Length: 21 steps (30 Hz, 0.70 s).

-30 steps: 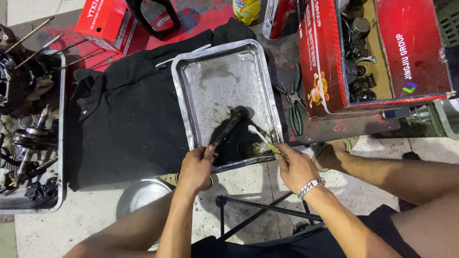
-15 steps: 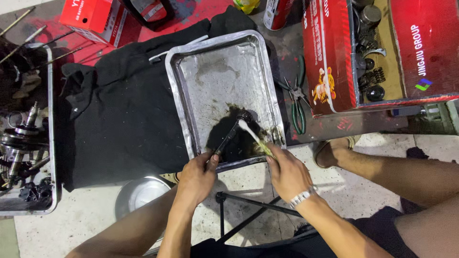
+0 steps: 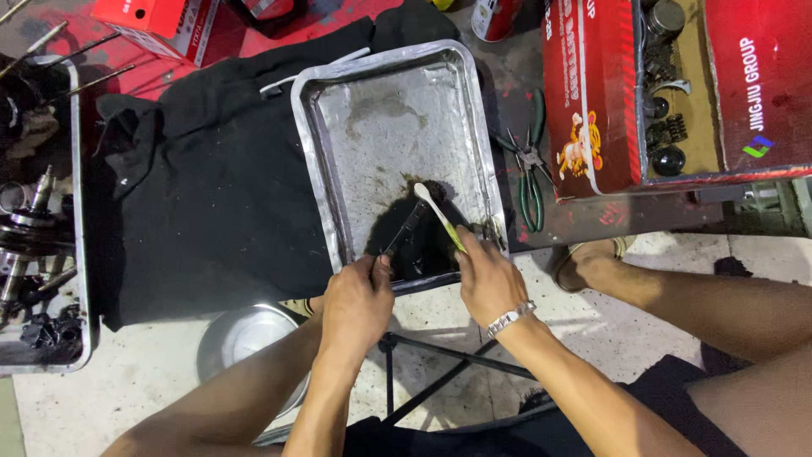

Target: The person scrubs a camshaft with a toothbrush in a metal tray containing cleaning fluid, then places it in a separate bowl. The person then picks up a crankshaft and scrubs it with the same toothbrush in the tray.

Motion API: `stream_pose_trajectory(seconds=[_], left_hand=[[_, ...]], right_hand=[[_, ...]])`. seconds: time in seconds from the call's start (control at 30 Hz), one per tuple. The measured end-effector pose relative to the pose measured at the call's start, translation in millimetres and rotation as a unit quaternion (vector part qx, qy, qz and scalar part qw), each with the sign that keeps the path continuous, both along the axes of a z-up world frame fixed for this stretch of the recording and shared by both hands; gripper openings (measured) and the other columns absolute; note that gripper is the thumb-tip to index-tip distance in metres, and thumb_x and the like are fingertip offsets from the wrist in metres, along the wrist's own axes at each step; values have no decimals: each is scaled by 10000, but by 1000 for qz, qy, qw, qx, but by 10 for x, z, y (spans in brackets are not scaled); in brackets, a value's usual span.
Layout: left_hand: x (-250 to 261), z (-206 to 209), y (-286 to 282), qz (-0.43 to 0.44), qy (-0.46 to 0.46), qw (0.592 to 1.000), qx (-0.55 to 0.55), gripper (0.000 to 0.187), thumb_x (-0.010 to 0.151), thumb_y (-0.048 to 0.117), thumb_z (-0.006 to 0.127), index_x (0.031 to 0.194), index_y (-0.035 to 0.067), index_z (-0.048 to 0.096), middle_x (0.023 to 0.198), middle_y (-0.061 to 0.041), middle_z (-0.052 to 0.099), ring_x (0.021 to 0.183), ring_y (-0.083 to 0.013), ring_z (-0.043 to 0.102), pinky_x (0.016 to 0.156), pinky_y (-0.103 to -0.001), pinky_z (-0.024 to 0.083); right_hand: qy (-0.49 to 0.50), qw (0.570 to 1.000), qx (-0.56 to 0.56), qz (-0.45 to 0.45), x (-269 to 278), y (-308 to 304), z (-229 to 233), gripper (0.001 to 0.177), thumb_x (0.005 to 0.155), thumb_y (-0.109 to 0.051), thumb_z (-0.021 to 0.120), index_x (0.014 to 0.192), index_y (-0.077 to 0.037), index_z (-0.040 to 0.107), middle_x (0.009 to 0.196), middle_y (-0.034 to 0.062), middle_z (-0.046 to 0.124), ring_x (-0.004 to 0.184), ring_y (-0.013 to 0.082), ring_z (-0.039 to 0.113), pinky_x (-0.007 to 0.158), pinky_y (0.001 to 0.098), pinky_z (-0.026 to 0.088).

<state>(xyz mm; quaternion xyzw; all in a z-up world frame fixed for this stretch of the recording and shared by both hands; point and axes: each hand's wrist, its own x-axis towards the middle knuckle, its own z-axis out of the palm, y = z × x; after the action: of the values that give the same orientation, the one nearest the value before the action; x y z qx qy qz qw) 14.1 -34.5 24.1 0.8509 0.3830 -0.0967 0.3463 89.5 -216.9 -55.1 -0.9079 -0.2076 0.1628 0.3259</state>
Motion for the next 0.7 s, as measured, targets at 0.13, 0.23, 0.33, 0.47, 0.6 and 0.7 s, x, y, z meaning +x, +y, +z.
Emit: stream_pose_trajectory(seconds=[0.13,0.23,0.33,0.47,0.6,0.7], left_hand=[[16,9,38,8,-1,1000,-13,370,985,319,554,889,6,725,780,-267,701,811,-461,692,758,-537,523],[9,-29,58,-1,-11,1000,-5,379,988,319,558,876,1,733,791,-268,702,818,-466,691,768,-536,524],[-25,-112,56,2,-18,1000,-13,397,998,324,549,871,-5,732,787,-275,701,820,-471,692,764,-531,528],[-45,-217,90,-9,-59,998,4,416,1000,330,556,844,-10,738,810,-287,696,831,-485,678,753,-544,521],[-89,-339,131,11,-30,999,-24,424,999,355,562,859,-5,737,767,-271,693,773,-445,685,703,-508,524],[-112,-399,210,64,-17,992,-112,463,1022,355,561,844,-37,732,647,-167,642,611,-305,613,593,-429,480]], right_hand=[[-38,998,58,1,-84,-71,91,397,956,-113,575,1351,-89,555,1117,250,693,922,462,670,766,529,546],[-36,999,38,0,-66,-56,108,399,949,-118,575,1346,-91,555,1107,257,693,902,474,663,751,544,535],[30,999,-27,-1,46,70,41,390,994,-154,557,1381,-116,537,1074,250,694,898,469,665,772,540,537],[33,999,-23,-5,-71,-63,115,426,974,-163,553,1397,-125,520,1051,261,690,896,478,661,757,548,534],[-24,999,42,-3,-47,-92,27,390,970,-149,559,1356,-102,539,1093,275,690,912,489,651,751,549,533],[-4,999,39,-10,-69,-68,8,357,977,-151,553,1331,-106,546,1091,263,699,897,482,659,747,546,535]])
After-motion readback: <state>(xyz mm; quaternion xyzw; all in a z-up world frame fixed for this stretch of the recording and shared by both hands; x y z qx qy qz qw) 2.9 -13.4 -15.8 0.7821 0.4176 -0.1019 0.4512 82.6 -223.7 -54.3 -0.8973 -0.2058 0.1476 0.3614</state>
